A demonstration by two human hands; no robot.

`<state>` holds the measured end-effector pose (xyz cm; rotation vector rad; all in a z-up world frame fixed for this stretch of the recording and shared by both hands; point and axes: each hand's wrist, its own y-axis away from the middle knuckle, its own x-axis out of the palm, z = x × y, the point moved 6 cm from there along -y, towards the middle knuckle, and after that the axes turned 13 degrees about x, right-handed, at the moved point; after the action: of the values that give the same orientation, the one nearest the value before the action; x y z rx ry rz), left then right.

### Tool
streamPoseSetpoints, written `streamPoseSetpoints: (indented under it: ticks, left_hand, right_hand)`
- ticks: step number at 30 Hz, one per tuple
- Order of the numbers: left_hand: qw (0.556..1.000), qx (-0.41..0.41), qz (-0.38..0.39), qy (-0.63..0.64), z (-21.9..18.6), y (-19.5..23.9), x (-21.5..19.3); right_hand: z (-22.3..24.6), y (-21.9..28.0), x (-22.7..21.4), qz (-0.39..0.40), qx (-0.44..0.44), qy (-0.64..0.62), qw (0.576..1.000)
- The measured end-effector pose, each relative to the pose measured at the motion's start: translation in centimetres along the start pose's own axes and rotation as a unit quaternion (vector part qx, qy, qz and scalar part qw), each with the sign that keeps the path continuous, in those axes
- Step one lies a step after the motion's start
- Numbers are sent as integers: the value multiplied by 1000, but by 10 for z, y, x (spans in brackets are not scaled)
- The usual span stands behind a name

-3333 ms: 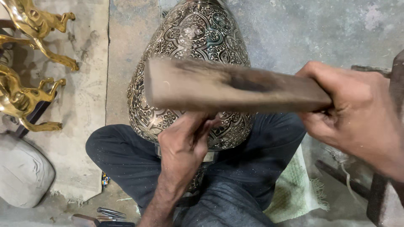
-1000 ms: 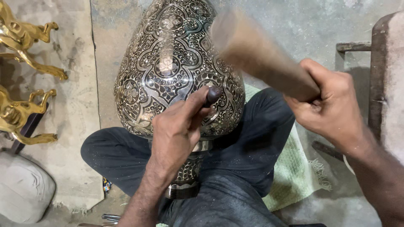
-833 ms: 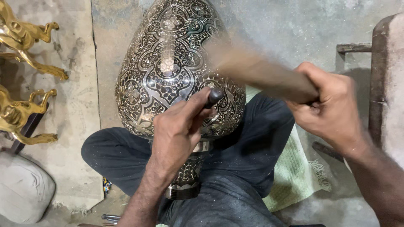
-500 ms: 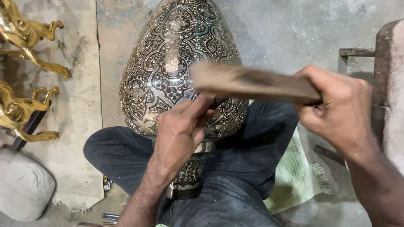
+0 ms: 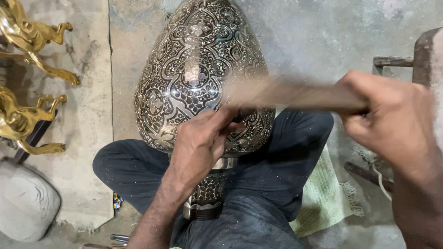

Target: The person uses a chisel and hammer to engrave intricate floral patterns onto a large metal vase. They repeatedly strike the chisel with the hammer to create detailed designs on the vase's surface.

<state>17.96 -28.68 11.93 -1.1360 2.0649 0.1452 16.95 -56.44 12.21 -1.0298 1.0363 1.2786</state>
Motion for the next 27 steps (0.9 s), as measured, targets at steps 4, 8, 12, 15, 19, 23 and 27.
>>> streamPoseSetpoints:
  ticks: [4, 8, 12, 15, 19, 23, 27]
  left_hand:
    - [998, -46, 38, -18, 7, 0, 5]
    - [997, -42, -42, 53, 4, -2, 4]
    - [992, -44, -89, 76, -5, 3, 5]
    - [995, -34, -92, 5, -11, 5, 4]
    - [996, -34, -84, -9, -10, 5, 8]
    - [996, -29, -72, -33, -11, 5, 10]
    - [996, -18, -88, 3, -11, 7, 6]
  right_hand:
    - [-7, 0, -2, 22, 54, -107, 993]
    - [-3, 0, 9, 18, 30, 44, 998]
    - [-5, -2, 25, 21, 24, 111, 993]
    - [-10, -5, 32, 35, 70, 29, 996]
    - [-7, -4, 26, 34, 81, -17, 996]
    - [2, 6, 1, -4, 42, -56, 998]
    - [4, 13, -13, 3, 64, -245, 967]
